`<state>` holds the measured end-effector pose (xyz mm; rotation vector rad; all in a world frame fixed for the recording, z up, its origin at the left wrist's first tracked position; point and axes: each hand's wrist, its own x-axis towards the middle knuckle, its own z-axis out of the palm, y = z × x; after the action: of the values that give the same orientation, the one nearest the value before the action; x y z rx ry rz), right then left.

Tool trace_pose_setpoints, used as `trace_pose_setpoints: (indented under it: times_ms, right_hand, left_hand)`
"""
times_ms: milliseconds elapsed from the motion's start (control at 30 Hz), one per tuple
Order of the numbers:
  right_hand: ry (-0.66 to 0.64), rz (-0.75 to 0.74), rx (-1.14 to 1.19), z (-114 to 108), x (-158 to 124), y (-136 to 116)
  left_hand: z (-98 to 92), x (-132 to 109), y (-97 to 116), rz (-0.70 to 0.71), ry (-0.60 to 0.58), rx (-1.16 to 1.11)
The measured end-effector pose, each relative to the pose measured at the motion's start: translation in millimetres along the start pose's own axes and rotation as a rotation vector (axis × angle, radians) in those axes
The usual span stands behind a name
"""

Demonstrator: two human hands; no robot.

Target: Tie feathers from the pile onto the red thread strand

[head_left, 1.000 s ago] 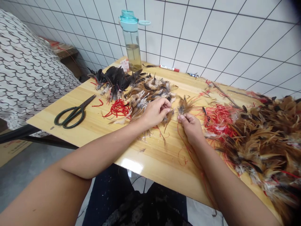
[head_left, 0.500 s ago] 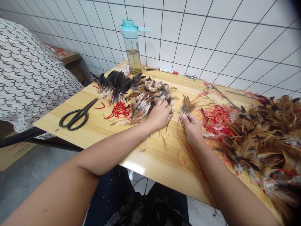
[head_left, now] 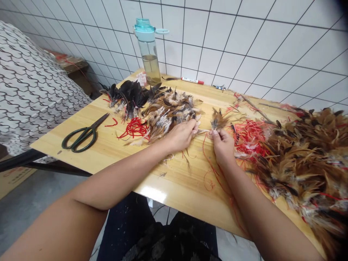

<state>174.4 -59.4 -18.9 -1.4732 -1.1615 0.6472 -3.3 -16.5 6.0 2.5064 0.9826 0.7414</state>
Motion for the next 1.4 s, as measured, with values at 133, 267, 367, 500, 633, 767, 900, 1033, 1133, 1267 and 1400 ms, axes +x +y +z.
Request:
trace_pose_setpoints:
  times_ms: [133, 267, 367, 500, 633, 767, 900, 1033, 1133, 1267, 1400]
  right_hand:
    - [-0.006, -0.005, -0.036, 0.3, -0.7, -0.8]
    - [-0.005, -0.012, -0.050, -0.7, -0.9, -1.8]
    - [-0.013, -0.022, -0.078, -1.1, -0.6, -1.3]
    - [-0.028, -0.037, -0.130, -0.2, 0.0, 0.9]
    - [-0.054, -0.095, -0.199, 0.7, 0.7, 1.7]
    - [-0.085, -0.156, -0.268, 1.0, 0.8, 0.1]
    - [-0.124, -0.160, -0.281, 1.4, 1.5, 0.2]
    - [-0.186, -0.122, -0.259, 2.2, 3.1, 0.8]
    - [-0.222, -0.092, -0.207, 3.4, 3.2, 0.8]
    - [-0.259, -0.084, -0.142, 4.7, 2.5, 2.0]
    - [-0.299, -0.124, -0.149, 3.8, 3.2, 4.0]
  left_hand:
    - [-1.1, -1.3, 3.8, -0.042, -0.048, -0.114]
    - [-1.9, -0.7, 4.7, -0.088, -0.049, -0.143]
    - [-1.8, -0.2, 3.8, -0.077, -0.040, -0.154]
    - [-1.9, 0.6, 3.3, -0.033, 0.005, -0.151]
    - [-2.9, 1.0, 3.5, -0.020, 0.071, -0.140]
    - [-2.1, 1.0, 1.7, 0.016, 0.135, -0.107]
    - [0.1, 1.1, -1.0, 0.098, 0.170, -0.035]
    - [1.7, 0.5, -2.6, 0.159, 0.211, 0.046]
    - [2.6, -0.5, -2.5, 0.185, 0.215, 0.080]
    - [3.7, -1.6, -0.1, 0.175, 0.198, 0.099]
    - [2.4, -1.4, 3.0, 0.153, 0.183, 0.084]
